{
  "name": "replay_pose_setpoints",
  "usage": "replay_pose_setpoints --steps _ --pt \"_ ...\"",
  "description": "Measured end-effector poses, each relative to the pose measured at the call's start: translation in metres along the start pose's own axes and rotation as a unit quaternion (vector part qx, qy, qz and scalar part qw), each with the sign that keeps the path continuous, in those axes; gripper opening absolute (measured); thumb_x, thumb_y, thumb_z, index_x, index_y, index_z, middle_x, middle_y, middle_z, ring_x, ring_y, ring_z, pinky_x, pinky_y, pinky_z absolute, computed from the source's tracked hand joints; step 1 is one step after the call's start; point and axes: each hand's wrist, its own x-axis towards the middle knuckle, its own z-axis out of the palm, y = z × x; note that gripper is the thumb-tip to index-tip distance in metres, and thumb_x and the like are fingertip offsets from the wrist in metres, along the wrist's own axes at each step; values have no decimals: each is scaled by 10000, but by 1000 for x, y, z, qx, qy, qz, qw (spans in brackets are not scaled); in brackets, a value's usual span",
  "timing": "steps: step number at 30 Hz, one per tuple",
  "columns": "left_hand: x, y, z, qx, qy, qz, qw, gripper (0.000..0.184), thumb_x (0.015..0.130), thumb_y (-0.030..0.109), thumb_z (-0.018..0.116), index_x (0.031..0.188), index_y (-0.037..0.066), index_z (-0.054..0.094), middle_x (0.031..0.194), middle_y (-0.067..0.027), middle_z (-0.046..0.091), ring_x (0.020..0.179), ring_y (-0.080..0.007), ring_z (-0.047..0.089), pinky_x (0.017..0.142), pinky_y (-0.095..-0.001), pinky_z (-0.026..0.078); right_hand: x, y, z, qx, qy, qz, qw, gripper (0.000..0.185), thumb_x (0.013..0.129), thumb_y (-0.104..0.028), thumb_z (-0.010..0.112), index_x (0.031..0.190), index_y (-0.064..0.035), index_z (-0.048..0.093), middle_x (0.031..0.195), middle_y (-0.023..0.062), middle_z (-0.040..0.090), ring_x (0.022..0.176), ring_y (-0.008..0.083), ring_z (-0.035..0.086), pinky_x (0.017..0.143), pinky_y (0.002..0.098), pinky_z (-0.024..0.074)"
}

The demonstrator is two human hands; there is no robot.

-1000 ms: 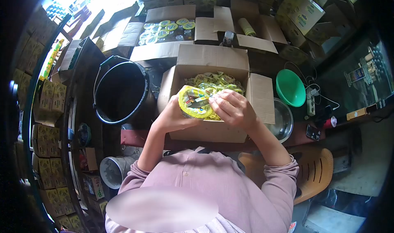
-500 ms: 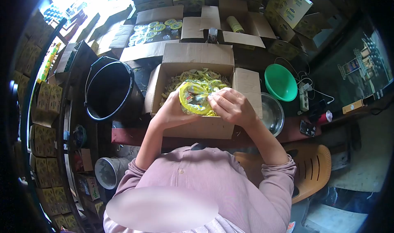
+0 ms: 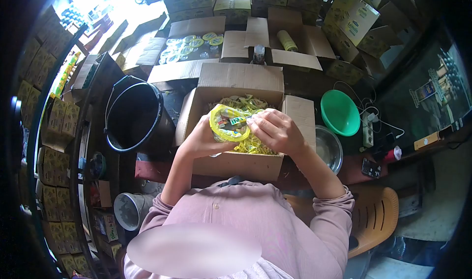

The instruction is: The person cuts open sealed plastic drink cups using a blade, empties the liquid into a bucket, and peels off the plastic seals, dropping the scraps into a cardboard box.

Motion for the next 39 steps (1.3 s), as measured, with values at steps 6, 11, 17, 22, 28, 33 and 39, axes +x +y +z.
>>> replay_pose_setpoints --steps 6,11,17,22,28,33,39 --pt "2 -15 6 -56 -21 -35 998 426 613 140 703 975 -18 545 887 -100 586 797 -166 572 736 -279 464 -9 7 12 25 1 1 1000 171 628 -56 615 787 3 604 774 72 590 760 190 598 720 336 526" --pt "2 -18 12 -142 -52 -69 986 390 621 128 701 959 -10 564 879 -64 597 798 -112 549 737 -264 460 -13 12 21 51 18 0 999 151 609 -57 611 732 20 571 746 84 572 723 207 595 694 363 534" --pt "5 -23 8 -210 -150 -104 960 365 651 108 694 976 4 566 848 -42 614 786 -93 561 737 -250 466 -20 17 22 70 12 -3 997 147 599 -68 608 709 25 577 781 93 592 753 218 610 701 370 536" --pt "3 -34 11 -384 -271 -189 862 371 664 90 699 997 9 556 883 -65 619 792 -119 584 710 -261 487 -24 16 26 87 30 0 996 177 587 -79 610 721 36 595 790 99 600 764 223 615 711 377 536" --pt "5 -58 17 -472 -346 -167 793 500 640 153 714 1057 -36 513 895 -107 597 790 -175 578 654 -296 485 -20 14 26 89 41 13 995 129 600 -86 623 696 -7 589 797 86 607 761 199 608 745 338 525" --pt "11 -51 4 -317 -138 -181 921 798 636 227 746 1251 -2 293 1173 -87 430 1077 -152 425 895 -265 383 -22 26 32 69 40 34 996 169 601 -47 624 763 -5 602 775 77 596 755 191 600 716 333 520" --pt "6 -35 -6 -82 -11 -62 995 673 659 198 690 1177 -75 357 1098 -177 490 1059 -217 475 942 -329 360 -16 29 36 19 -5 43 999 174 631 -61 625 792 4 608 779 72 592 736 190 581 683 312 502"
